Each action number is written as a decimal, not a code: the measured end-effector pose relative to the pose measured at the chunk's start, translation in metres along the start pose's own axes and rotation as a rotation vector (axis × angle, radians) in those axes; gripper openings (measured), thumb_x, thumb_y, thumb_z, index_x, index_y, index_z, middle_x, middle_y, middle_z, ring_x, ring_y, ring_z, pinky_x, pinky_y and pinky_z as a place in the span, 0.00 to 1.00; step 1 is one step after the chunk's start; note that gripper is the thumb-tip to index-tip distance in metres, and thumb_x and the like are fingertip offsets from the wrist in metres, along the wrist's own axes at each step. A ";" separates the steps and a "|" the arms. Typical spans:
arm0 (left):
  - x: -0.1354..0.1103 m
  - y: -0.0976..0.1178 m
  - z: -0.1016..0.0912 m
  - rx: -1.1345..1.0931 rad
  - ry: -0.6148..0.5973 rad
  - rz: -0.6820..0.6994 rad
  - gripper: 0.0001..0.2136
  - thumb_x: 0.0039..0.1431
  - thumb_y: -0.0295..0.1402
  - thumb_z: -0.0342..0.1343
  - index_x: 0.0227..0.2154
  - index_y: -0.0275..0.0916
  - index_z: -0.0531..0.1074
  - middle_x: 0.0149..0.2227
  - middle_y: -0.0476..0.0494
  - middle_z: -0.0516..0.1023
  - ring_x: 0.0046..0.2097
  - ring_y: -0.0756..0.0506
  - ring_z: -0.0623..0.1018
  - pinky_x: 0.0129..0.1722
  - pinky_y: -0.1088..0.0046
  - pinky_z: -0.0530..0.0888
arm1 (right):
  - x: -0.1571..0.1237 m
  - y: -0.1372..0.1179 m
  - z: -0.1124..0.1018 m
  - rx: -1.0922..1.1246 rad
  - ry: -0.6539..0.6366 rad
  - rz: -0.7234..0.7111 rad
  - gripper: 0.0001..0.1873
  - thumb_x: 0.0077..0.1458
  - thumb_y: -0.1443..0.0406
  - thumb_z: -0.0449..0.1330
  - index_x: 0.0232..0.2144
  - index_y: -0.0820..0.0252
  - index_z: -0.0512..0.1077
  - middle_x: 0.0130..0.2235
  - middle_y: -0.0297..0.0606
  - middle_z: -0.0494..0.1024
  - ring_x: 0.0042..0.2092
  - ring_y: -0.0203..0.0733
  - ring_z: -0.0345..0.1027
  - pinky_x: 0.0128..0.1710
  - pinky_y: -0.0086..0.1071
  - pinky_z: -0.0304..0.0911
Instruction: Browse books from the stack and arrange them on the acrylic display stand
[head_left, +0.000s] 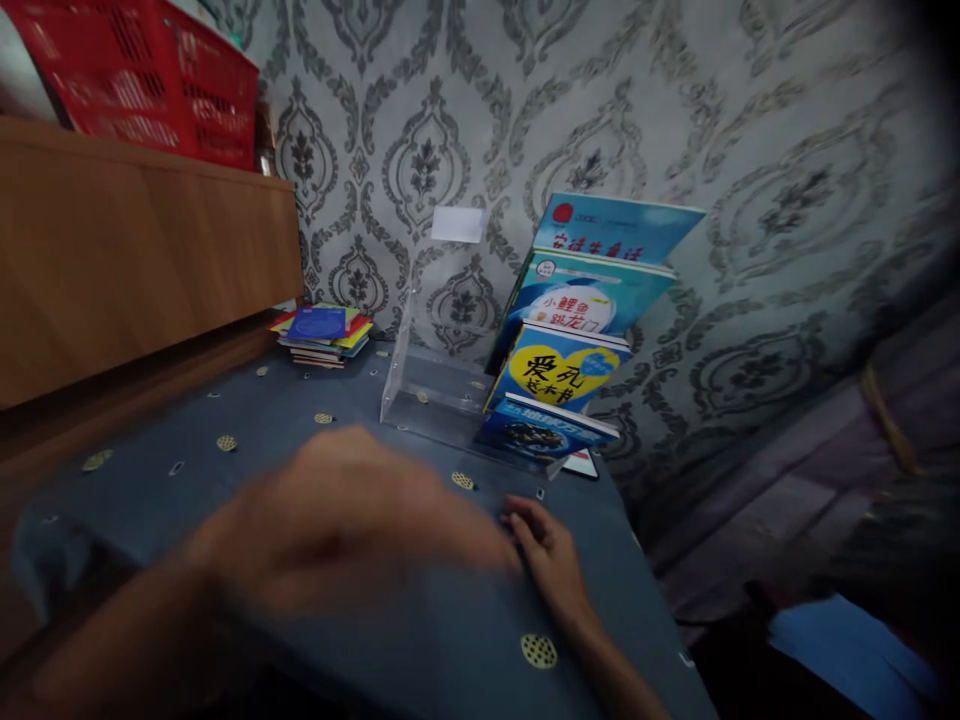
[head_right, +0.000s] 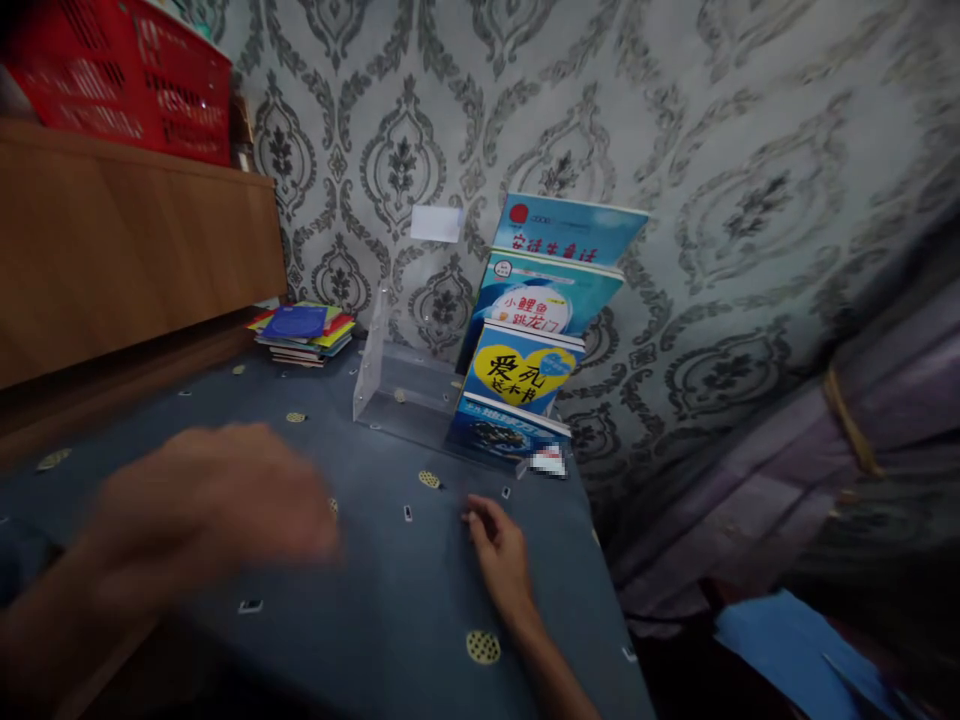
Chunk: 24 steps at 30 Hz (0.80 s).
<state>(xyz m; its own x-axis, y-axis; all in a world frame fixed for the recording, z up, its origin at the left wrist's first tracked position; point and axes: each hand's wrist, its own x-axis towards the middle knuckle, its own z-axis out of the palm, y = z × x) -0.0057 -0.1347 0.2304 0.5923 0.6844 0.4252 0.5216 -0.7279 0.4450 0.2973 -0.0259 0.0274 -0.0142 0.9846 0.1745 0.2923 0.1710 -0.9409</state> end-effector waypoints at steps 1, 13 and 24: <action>0.011 -0.025 -0.007 0.031 -0.049 -0.073 0.18 0.69 0.47 0.45 0.54 0.52 0.73 0.44 0.47 0.82 0.47 0.47 0.81 0.45 0.73 0.76 | -0.001 -0.005 0.008 0.017 -0.041 0.003 0.20 0.46 0.50 0.61 0.37 0.54 0.78 0.37 0.46 0.83 0.38 0.58 0.79 0.36 0.47 0.75; 0.026 -0.304 -0.029 0.847 0.131 -1.026 0.33 0.67 0.40 0.47 0.68 0.25 0.49 0.70 0.18 0.48 0.72 0.29 0.48 0.63 0.34 0.50 | -0.013 -0.012 0.069 -0.064 -0.235 -0.111 0.22 0.56 0.47 0.57 0.35 0.56 0.81 0.34 0.44 0.83 0.35 0.50 0.77 0.39 0.42 0.73; 0.035 -0.321 -0.039 0.944 0.038 -0.878 0.21 0.64 0.26 0.38 0.54 0.34 0.71 0.53 0.26 0.77 0.57 0.30 0.73 0.60 0.41 0.58 | -0.014 -0.006 0.068 -0.061 -0.199 -0.093 0.21 0.57 0.48 0.57 0.35 0.57 0.80 0.32 0.43 0.82 0.35 0.49 0.77 0.39 0.40 0.72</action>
<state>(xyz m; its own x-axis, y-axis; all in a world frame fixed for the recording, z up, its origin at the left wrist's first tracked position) -0.1762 0.1244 0.1331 -0.1778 0.9357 0.3047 0.9645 0.2271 -0.1347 0.2303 -0.0381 0.0106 -0.2307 0.9537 0.1930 0.3385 0.2646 -0.9030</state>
